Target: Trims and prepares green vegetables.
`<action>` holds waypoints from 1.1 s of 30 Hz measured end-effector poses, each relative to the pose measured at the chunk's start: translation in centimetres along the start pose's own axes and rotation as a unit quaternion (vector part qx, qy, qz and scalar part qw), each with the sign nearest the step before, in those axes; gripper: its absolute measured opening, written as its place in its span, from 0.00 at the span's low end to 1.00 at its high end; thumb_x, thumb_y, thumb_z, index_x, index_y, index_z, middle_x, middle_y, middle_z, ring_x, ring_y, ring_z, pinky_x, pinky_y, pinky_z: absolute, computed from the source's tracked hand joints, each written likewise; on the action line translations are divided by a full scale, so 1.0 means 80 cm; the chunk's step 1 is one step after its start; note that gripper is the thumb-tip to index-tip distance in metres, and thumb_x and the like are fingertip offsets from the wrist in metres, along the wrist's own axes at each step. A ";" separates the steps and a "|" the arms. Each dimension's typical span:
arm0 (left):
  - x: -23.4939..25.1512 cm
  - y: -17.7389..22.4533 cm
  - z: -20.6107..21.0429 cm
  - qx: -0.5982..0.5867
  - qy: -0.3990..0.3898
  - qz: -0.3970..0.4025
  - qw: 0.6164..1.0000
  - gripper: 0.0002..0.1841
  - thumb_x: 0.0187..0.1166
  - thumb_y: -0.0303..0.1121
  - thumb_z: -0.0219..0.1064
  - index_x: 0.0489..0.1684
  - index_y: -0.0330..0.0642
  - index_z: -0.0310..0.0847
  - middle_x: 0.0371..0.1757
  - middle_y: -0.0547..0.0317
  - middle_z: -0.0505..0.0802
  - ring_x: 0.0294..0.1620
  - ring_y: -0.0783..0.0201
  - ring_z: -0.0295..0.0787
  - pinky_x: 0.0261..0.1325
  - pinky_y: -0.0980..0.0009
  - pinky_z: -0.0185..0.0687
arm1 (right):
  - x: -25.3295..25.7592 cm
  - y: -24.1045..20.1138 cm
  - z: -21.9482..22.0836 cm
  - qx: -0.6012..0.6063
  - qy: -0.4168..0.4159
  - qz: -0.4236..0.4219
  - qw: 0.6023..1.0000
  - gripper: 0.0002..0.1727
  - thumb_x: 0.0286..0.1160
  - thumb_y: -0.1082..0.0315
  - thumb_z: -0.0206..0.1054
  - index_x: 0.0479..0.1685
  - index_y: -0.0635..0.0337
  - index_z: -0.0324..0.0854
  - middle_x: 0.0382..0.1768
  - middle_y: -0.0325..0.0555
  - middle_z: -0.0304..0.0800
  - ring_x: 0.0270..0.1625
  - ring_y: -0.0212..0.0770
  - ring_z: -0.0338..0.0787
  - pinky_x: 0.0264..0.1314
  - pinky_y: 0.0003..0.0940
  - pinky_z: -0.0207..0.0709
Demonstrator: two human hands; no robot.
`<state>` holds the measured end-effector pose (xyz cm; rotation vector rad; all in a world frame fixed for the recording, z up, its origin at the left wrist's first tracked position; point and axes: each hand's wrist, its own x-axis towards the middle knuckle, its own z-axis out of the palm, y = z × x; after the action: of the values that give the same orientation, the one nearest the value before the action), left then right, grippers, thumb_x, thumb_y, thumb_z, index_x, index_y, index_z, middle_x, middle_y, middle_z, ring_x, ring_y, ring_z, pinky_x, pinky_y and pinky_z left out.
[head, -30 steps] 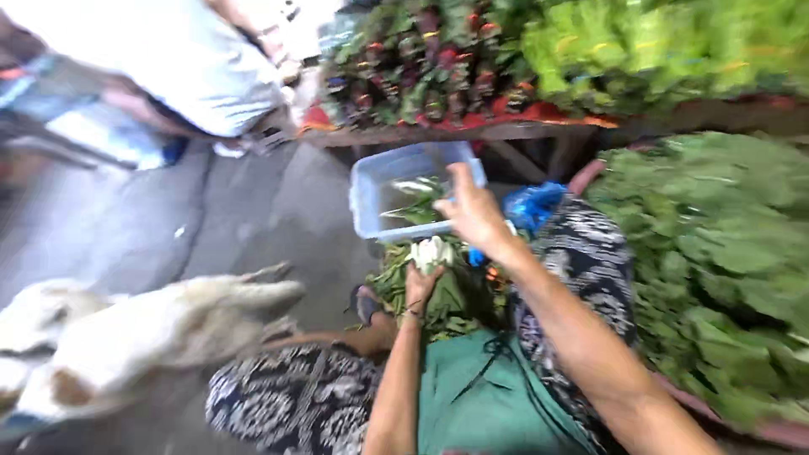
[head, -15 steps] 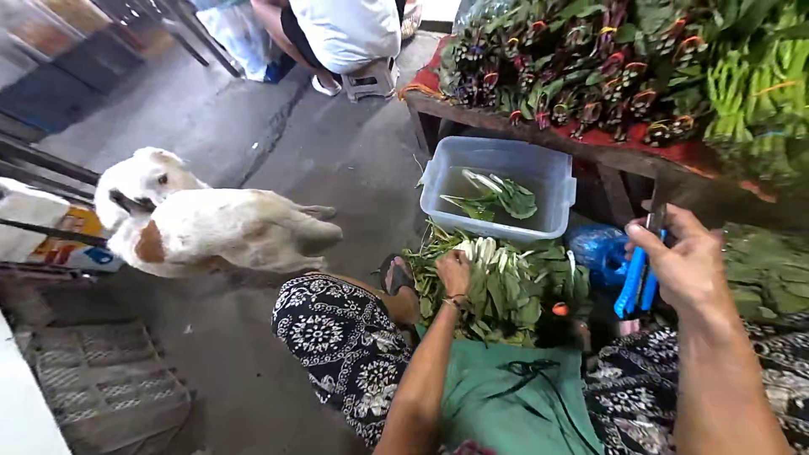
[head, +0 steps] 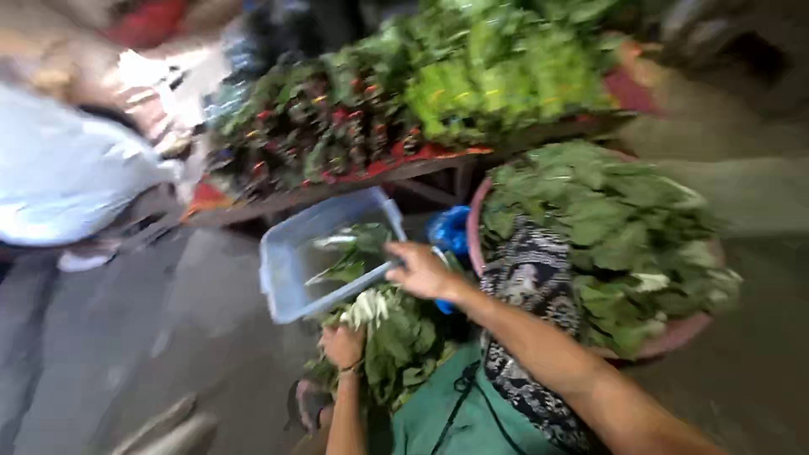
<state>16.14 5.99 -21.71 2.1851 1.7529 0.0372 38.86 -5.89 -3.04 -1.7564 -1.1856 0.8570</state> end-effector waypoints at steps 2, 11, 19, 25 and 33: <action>0.004 0.002 -0.007 0.027 -0.016 -0.032 0.999 0.32 0.67 0.46 0.82 0.61 0.26 0.85 0.81 0.17 0.69 0.82 0.21 0.63 0.77 0.32 0.67 | 0.013 0.000 0.016 -0.025 -0.069 -0.028 0.997 0.30 0.81 0.70 0.66 0.84 0.64 0.71 0.75 0.65 0.79 0.80 0.58 0.77 0.86 0.51 0.66; -0.038 0.002 -0.061 -0.219 0.059 -0.019 0.974 0.23 0.73 0.30 0.76 0.59 0.21 0.79 0.50 0.26 0.89 0.53 0.36 0.86 0.61 0.39 0.79 | 0.007 0.003 0.016 -0.021 -0.069 -0.008 0.997 0.28 0.84 0.70 0.62 0.83 0.62 0.70 0.74 0.65 0.79 0.76 0.62 0.80 0.76 0.60 0.72; -0.102 0.064 -0.206 -0.635 -0.101 -0.037 0.765 0.10 0.83 0.20 0.57 0.58 0.34 0.76 0.38 0.55 0.94 0.34 0.66 0.93 0.38 0.69 0.92 | 0.019 0.013 0.000 0.125 -0.031 0.012 0.992 0.18 0.87 0.65 0.63 0.71 0.60 0.78 0.48 0.56 0.88 0.36 0.44 0.85 0.41 0.44 0.82; -0.093 0.069 -0.216 -0.669 -0.302 -0.005 0.679 0.12 0.85 0.24 0.50 0.58 0.37 0.76 0.44 0.55 0.95 0.42 0.65 0.94 0.47 0.69 0.92 | 0.010 0.001 0.014 0.282 -0.116 0.076 0.949 0.10 0.86 0.69 0.64 0.59 0.60 0.83 0.31 0.39 0.81 0.15 0.25 0.67 0.16 0.19 0.65; -0.094 0.079 -0.203 -0.655 -0.337 -0.016 0.676 0.10 0.86 0.24 0.51 0.58 0.38 0.74 0.46 0.53 0.94 0.42 0.63 0.94 0.44 0.68 0.92 | 0.008 0.008 0.026 0.253 -0.141 0.039 0.956 0.11 0.74 0.71 0.74 0.52 0.63 0.84 0.28 0.37 0.83 0.15 0.25 0.69 0.17 0.19 0.66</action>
<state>16.62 1.61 -3.25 0.8585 0.7726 0.3204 37.48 -4.90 -4.59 -1.2942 -0.9601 1.3586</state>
